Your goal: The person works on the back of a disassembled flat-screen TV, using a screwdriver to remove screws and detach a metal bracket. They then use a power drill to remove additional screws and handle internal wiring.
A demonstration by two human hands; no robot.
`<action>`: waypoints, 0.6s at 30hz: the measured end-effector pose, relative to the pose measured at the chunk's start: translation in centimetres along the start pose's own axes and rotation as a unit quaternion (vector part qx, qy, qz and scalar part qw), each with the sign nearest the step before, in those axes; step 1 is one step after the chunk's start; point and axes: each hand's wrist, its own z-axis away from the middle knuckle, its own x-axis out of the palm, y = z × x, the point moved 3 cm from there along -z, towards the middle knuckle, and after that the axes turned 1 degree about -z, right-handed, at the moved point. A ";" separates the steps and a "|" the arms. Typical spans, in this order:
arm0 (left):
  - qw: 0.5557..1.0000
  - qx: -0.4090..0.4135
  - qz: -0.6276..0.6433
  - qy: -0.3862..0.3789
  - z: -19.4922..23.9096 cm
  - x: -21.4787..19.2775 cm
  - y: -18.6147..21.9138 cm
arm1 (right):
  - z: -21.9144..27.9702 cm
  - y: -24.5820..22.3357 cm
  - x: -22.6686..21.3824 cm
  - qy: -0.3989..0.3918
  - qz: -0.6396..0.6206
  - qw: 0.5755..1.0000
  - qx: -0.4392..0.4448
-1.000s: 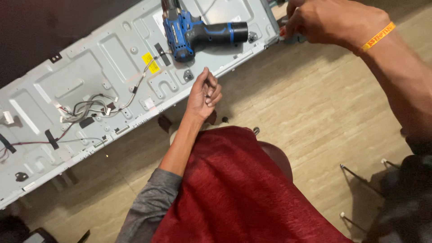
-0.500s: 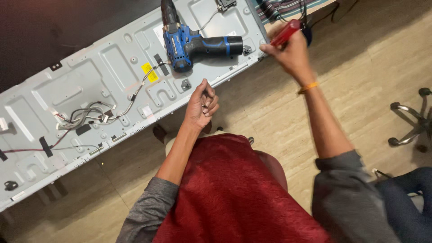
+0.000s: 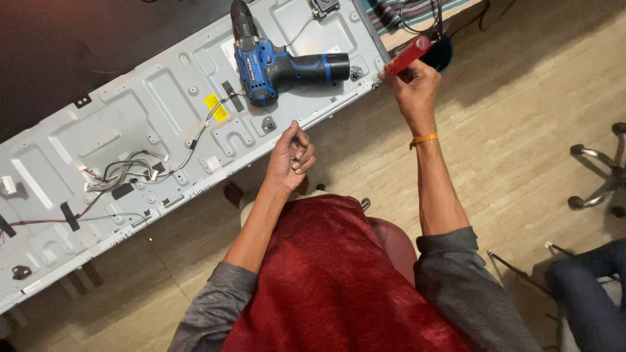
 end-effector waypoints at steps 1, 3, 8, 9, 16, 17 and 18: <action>1.000 -0.005 0.002 0.004 0.0 0.0 -0.1 | 0.1 0.2 -0.2 -0.009 -0.004 1.000 0.003; 1.000 -0.011 0.005 0.009 0.0 -0.1 -0.2 | 0.1 0.7 -0.8 -0.023 -0.008 0.999 0.030; 1.000 -0.009 0.012 0.022 -0.1 -0.3 -0.1 | 0.3 1.6 -0.3 -0.033 -0.194 0.978 0.072; 1.000 -0.008 0.011 0.020 -0.1 -0.2 0.0 | 0.3 1.7 0.0 -0.032 -0.195 0.978 0.067; 1.000 -0.009 0.013 0.007 0.2 -0.1 0.0 | 0.6 2.1 1.4 0.041 -0.077 0.996 0.009; 1.000 -0.010 0.014 0.003 0.3 0.0 0.1 | 0.5 2.2 1.2 0.039 -0.080 0.996 0.012; 1.000 -0.008 0.014 0.006 0.4 0.0 0.1 | 0.5 2.3 0.8 0.037 -0.084 0.996 0.014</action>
